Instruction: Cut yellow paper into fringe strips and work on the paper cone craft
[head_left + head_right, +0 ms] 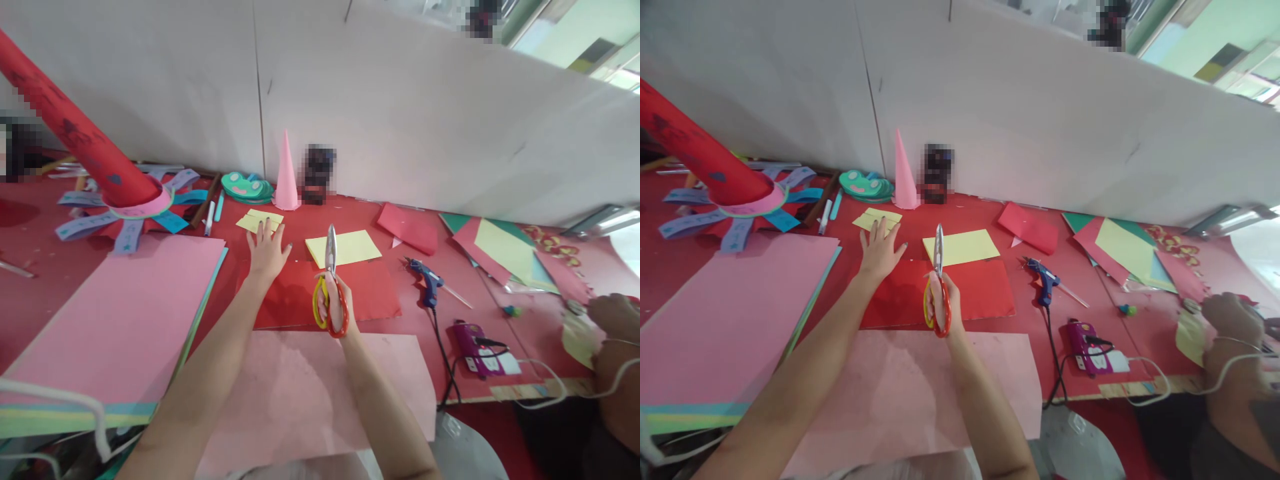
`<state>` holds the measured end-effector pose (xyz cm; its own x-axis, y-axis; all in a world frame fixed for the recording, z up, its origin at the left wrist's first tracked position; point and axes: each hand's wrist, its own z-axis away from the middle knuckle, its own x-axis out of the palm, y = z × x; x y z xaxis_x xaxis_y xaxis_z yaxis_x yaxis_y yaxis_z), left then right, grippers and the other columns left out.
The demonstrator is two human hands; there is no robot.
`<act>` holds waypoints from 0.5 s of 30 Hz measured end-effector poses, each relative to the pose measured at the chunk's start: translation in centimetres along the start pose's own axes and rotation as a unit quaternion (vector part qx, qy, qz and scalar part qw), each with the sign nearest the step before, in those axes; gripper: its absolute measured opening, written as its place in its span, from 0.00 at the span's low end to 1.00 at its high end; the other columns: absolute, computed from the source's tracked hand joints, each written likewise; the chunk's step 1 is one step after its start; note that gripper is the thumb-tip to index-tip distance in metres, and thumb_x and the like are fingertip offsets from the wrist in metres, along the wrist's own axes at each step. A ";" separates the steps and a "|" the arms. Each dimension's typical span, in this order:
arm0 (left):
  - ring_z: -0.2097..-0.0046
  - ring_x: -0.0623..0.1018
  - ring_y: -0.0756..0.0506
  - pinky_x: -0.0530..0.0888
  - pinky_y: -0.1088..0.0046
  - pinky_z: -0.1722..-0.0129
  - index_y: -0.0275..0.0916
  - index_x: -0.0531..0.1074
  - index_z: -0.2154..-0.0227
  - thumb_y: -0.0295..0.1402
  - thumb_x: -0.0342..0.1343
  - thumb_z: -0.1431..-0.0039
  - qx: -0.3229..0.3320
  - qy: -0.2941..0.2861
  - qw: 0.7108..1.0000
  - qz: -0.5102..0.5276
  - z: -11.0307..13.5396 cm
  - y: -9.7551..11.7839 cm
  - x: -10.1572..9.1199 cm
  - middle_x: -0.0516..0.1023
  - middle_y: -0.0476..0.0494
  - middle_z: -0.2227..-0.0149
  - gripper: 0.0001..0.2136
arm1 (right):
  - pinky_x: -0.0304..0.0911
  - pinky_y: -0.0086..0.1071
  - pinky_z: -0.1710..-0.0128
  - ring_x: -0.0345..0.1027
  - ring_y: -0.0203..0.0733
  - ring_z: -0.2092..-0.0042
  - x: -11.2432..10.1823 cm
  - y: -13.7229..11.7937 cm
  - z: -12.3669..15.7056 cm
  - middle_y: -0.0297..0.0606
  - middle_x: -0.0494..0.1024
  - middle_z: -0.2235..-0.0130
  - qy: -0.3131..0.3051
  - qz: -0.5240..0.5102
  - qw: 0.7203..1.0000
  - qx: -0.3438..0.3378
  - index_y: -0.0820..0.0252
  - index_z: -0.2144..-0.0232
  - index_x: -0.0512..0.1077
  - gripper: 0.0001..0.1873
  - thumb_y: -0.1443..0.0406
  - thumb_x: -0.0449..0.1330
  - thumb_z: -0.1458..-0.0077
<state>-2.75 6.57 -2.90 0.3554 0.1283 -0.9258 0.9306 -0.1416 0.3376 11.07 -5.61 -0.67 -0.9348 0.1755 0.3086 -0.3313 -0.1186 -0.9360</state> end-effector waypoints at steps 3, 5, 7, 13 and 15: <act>0.35 0.55 0.36 0.49 0.47 0.38 0.38 0.64 0.45 0.35 0.47 0.40 0.038 0.018 0.997 0.059 0.1 1.2 0.5 0.59 0.35 0.38 0.20 | 0.48 0.21 0.92 0.47 0.26 0.89 -0.2 -0.2 -0.2 0.21 0.57 0.85 0.038 -0.018 0.999 -0.029 0.59 0.69 0.66 0.18 0.50 0.54 0.45; 0.38 0.60 0.38 0.55 0.52 0.39 0.37 0.68 0.49 0.34 0.49 0.41 0.061 0.015 0.993 0.095 0.2 2.0 0.8 0.65 0.35 0.42 0.17 | 0.47 0.21 0.92 0.48 0.26 0.89 -0.3 -0.3 -0.5 0.22 0.58 0.85 0.079 -0.031 0.995 -0.043 0.59 0.69 0.65 0.18 0.50 0.54 0.45; 0.40 0.64 0.40 0.60 0.58 0.40 0.36 0.70 0.52 0.33 0.50 0.41 0.113 0.008 0.986 0.119 0.4 2.7 0.9 0.69 0.36 0.45 0.16 | 0.47 0.21 0.91 0.48 0.26 0.88 -0.5 -0.4 -0.7 0.22 0.59 0.84 0.115 -0.046 0.991 -0.052 0.59 0.69 0.65 0.18 0.50 0.53 0.45; 0.43 0.68 0.44 0.63 0.63 0.42 0.42 0.72 0.53 0.32 0.48 0.40 0.305 -0.109 0.938 0.123 1.7 4.6 1.0 0.70 0.43 0.45 0.14 | 0.46 0.24 0.91 0.48 0.28 0.89 -1.1 -0.3 -1.2 0.24 0.57 0.87 0.142 -0.050 0.988 -0.039 0.58 0.80 0.60 0.21 0.49 0.53 0.46; 0.43 0.69 0.44 0.64 0.64 0.43 0.41 0.70 0.50 0.29 0.48 0.41 0.301 -0.142 0.934 0.128 2.2 4.9 1.3 0.71 0.43 0.45 0.17 | 0.45 0.25 0.91 0.48 0.28 0.89 -1.3 -0.4 -1.5 0.24 0.57 0.87 0.144 -0.058 0.987 -0.026 0.58 0.80 0.59 0.21 0.50 0.53 0.46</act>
<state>2.05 3.91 -2.80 0.4425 -0.2401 -0.8640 0.5690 -0.6695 0.4775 12.61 -4.33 -0.99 -0.8132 0.4569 0.3605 -0.4198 -0.0315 -0.9071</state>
